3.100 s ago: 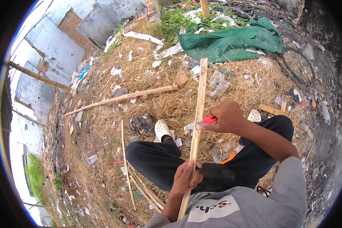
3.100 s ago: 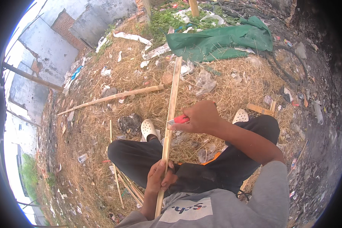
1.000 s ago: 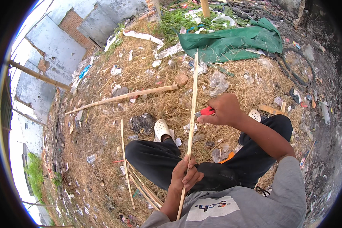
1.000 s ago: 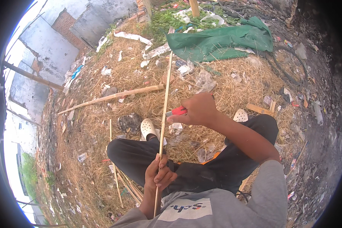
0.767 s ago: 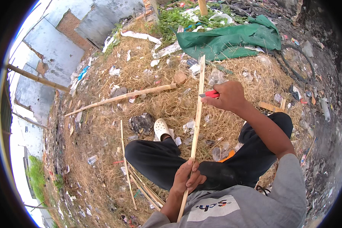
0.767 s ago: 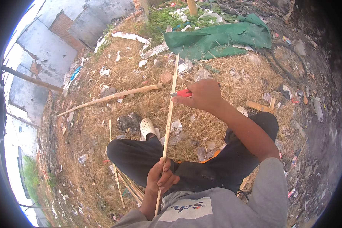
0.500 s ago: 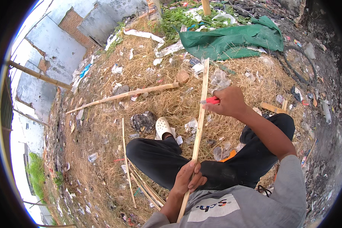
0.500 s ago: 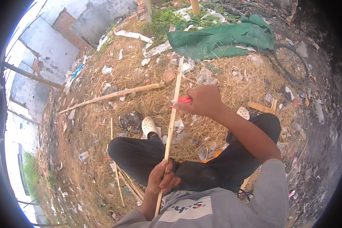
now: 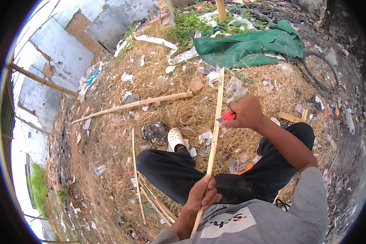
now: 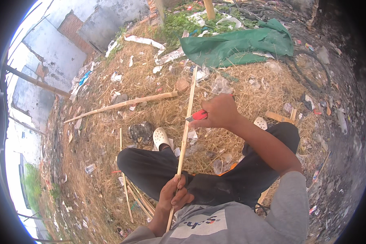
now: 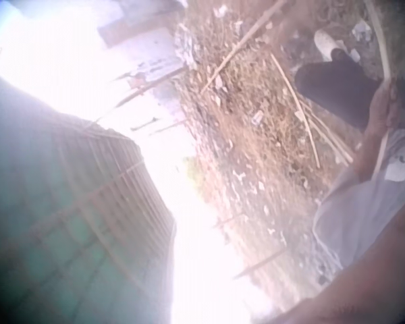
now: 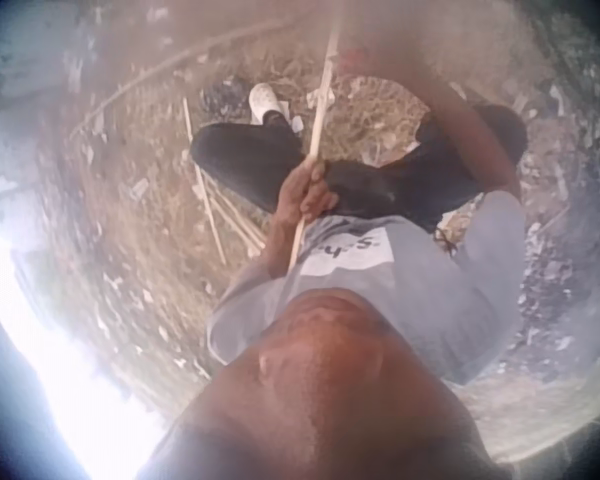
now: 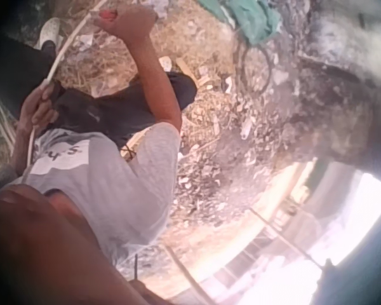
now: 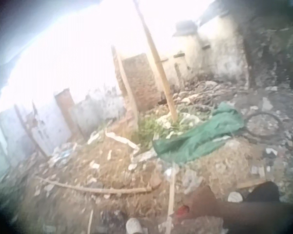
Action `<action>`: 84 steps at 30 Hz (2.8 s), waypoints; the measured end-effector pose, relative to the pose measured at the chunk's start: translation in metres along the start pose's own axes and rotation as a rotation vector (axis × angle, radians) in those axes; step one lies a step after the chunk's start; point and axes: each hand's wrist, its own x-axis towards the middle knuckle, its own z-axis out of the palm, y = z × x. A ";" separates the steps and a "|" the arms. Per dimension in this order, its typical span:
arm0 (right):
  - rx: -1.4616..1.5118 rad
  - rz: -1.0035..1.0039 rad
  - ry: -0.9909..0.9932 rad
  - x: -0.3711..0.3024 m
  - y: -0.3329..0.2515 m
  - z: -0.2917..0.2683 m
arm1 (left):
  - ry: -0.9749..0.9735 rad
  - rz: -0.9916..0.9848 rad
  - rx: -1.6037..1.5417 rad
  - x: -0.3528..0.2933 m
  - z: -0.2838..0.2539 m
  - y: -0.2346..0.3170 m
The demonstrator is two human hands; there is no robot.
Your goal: The person sits on the ground and uses a red utility knife to shave the surface of a long bamboo pole. They hold the pole with their left hand and repeatedly scrape the knife along its length to remove the outer layer.
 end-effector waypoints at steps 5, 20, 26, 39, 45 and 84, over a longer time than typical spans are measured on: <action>-0.117 0.113 0.078 0.013 0.024 0.004 | -0.008 -0.009 0.009 -0.003 -0.001 -0.003; 0.030 0.682 0.006 0.020 0.080 -0.023 | 0.062 -0.007 0.160 -0.036 -0.018 -0.017; 0.199 0.027 -0.067 -0.010 -0.035 -0.004 | 0.187 0.176 0.448 -0.006 -0.011 0.009; 0.126 -0.002 -0.022 -0.015 -0.033 0.008 | 0.190 0.185 0.566 -0.002 -0.002 0.010; 0.090 0.112 0.030 -0.001 -0.007 0.007 | 0.178 0.165 0.585 -0.002 0.005 0.008; 0.094 0.072 -0.008 0.001 -0.029 0.000 | 0.324 0.248 0.845 -0.004 0.007 0.015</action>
